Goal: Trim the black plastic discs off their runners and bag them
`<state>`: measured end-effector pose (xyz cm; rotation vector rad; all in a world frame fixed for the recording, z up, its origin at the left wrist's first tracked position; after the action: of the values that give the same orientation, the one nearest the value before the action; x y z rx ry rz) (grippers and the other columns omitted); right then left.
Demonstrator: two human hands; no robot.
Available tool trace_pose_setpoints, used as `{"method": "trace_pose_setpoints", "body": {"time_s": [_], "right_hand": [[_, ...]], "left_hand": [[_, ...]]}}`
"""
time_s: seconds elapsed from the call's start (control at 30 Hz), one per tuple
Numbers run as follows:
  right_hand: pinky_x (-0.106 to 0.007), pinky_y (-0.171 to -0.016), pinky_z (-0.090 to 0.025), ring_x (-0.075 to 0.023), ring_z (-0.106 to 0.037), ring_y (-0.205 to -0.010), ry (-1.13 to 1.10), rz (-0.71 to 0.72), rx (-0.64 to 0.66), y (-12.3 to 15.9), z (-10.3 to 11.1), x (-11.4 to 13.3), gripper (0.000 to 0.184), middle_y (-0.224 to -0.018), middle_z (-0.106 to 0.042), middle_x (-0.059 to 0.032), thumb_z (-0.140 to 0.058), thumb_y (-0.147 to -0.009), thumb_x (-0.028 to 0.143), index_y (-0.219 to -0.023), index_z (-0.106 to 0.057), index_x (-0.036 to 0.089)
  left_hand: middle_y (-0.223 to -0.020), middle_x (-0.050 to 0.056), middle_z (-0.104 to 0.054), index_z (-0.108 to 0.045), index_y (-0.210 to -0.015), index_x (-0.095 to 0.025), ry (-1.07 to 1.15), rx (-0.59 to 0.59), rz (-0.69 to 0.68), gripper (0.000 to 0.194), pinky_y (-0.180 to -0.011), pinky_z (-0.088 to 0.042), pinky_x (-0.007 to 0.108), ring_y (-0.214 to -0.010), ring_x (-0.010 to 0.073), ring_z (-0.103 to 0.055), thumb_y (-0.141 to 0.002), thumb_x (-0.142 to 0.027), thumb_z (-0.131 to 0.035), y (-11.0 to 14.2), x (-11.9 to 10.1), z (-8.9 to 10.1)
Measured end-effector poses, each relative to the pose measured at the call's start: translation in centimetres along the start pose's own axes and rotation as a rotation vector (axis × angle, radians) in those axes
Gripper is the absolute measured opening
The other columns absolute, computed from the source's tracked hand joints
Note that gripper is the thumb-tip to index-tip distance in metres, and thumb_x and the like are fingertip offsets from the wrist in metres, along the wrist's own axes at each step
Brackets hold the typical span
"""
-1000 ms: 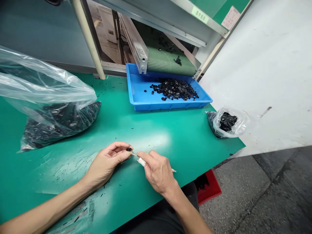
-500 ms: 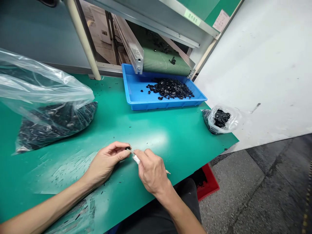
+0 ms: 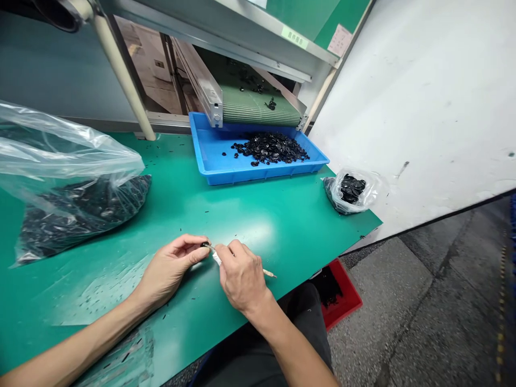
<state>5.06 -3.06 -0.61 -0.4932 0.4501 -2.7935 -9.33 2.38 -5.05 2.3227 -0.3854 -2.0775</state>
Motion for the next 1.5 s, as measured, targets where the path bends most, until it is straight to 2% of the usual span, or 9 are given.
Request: {"method": "trace_pose_setpoints", "body": {"time_s": [0.13,0.3,0.43,0.6,0.8,0.93,1.0,1.13,1.5], "right_hand": [[-0.028,-0.059,-0.037,-0.0184,-0.056,-0.073,0.115,0.021,-0.073,0.0,-0.1,0.5,0.023,-0.079,-0.062,-0.0043,-0.047,-0.094,0.012,-0.103,-0.066,0.02],[-0.032,-0.057,-0.03,-0.018,-0.051,-0.065,0.241,0.084,-0.182,-0.1,-0.1,1.1,0.023,-0.069,-0.06,-0.0027,-0.043,-0.096,0.013,-0.09,-0.064,0.02],[-0.031,-0.056,-0.028,-0.0168,-0.051,-0.062,0.235,0.074,-0.153,-0.1,-0.4,1.0,0.022,-0.068,-0.06,-0.0022,-0.044,-0.091,0.009,-0.081,-0.06,0.02],[-0.028,-0.056,-0.028,-0.015,-0.05,-0.061,-0.022,-0.084,-0.011,-0.4,-0.5,0.3,0.022,-0.074,-0.062,-0.0013,-0.043,-0.083,0.006,-0.083,-0.06,0.02],[-0.022,-0.054,-0.031,-0.0107,-0.041,-0.054,-0.656,-0.324,0.194,-1.1,-1.3,-1.7,0.022,-0.058,-0.05,0.0047,-0.044,-0.083,0.014,-0.078,-0.064,0.02],[-0.019,-0.05,-0.031,-0.0086,-0.04,-0.052,-0.988,-0.509,0.24,-1.4,-2.4,-3.5,0.019,-0.06,-0.051,0.0049,-0.049,-0.086,0.025,-0.09,-0.066,0.017],[-0.019,-0.05,-0.03,-0.0078,-0.039,-0.052,-1.024,-0.525,0.208,-1.7,-2.5,-4.0,0.019,-0.061,-0.05,0.0054,-0.054,-0.085,0.03,-0.093,-0.066,0.017],[-0.019,-0.05,-0.028,-0.0059,-0.038,-0.053,-1.079,-0.508,0.246,-2.1,-2.7,-3.8,0.019,-0.068,-0.053,0.0048,-0.065,-0.078,0.028,-0.092,-0.067,0.016],[-0.018,-0.048,-0.029,-0.0059,-0.04,-0.053,-1.156,-0.547,0.312,-2.1,-2.6,-3.3,0.022,-0.076,-0.063,0.0009,-0.064,-0.078,0.028,-0.095,-0.07,0.016]], "left_hand": [[-0.091,0.005,-0.073,-0.074,-0.088,-0.021,-0.03,-0.012,-0.018,0.029,-0.074,-0.052,0.031,-0.08,0.0195,-0.064,-0.068,-0.039,-0.083,0.0,0.1,0.1],[-0.091,0.006,-0.073,-0.074,-0.087,-0.021,-0.039,-0.014,-0.031,0.03,-0.077,-0.053,0.034,-0.083,0.0212,-0.065,-0.067,-0.04,-0.083,0.0,0.0,0.1],[-0.093,0.007,-0.075,-0.075,-0.086,-0.021,-0.046,-0.016,-0.014,0.031,-0.079,-0.053,0.035,-0.085,0.0228,-0.066,-0.065,-0.042,-0.083,0.1,-0.2,0.1],[-0.093,0.007,-0.076,-0.075,-0.086,-0.021,-0.063,-0.005,-0.018,0.031,-0.08,-0.053,0.036,-0.086,0.0235,-0.067,-0.066,-0.043,-0.083,0.1,-0.4,-0.1],[-0.088,0.007,-0.076,-0.075,-0.088,-0.02,-0.081,0.024,-0.008,0.033,-0.073,-0.054,0.033,-0.08,0.0228,-0.067,-0.067,-0.046,-0.081,-0.2,-0.4,-0.2],[-0.082,0.006,-0.075,-0.074,-0.088,-0.02,-0.097,-0.003,0.007,0.033,-0.07,-0.054,0.032,-0.075,0.0214,-0.067,-0.066,-0.044,-0.081,-0.2,-0.5,-0.3],[-0.079,0.004,-0.074,-0.073,-0.088,-0.02,-0.072,-0.009,0.016,0.033,-0.069,-0.054,0.032,-0.072,0.0202,-0.067,-0.065,-0.04,-0.082,-0.1,-0.6,-0.5],[-0.074,0.002,-0.072,-0.07,-0.083,-0.021,-0.042,-0.005,0.006,0.026,-0.068,-0.053,0.029,-0.069,0.0179,-0.066,-0.065,-0.035,-0.082,0.1,-0.8,-0.6],[-0.072,0.001,-0.073,-0.074,-0.08,-0.023,-0.105,0.032,0.017,0.02,-0.065,-0.052,0.027,-0.067,0.0178,-0.064,-0.065,-0.035,-0.08,0.2,-0.8,-0.4]]}}
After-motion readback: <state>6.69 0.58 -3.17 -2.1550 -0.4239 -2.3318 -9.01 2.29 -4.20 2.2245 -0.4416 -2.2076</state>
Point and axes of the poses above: each hand's wrist, its own y-axis away from the middle knuckle, its own z-axis out of the back of the hand, x = y × z, the point moved 5 cm from there along -y, towards the middle knuckle
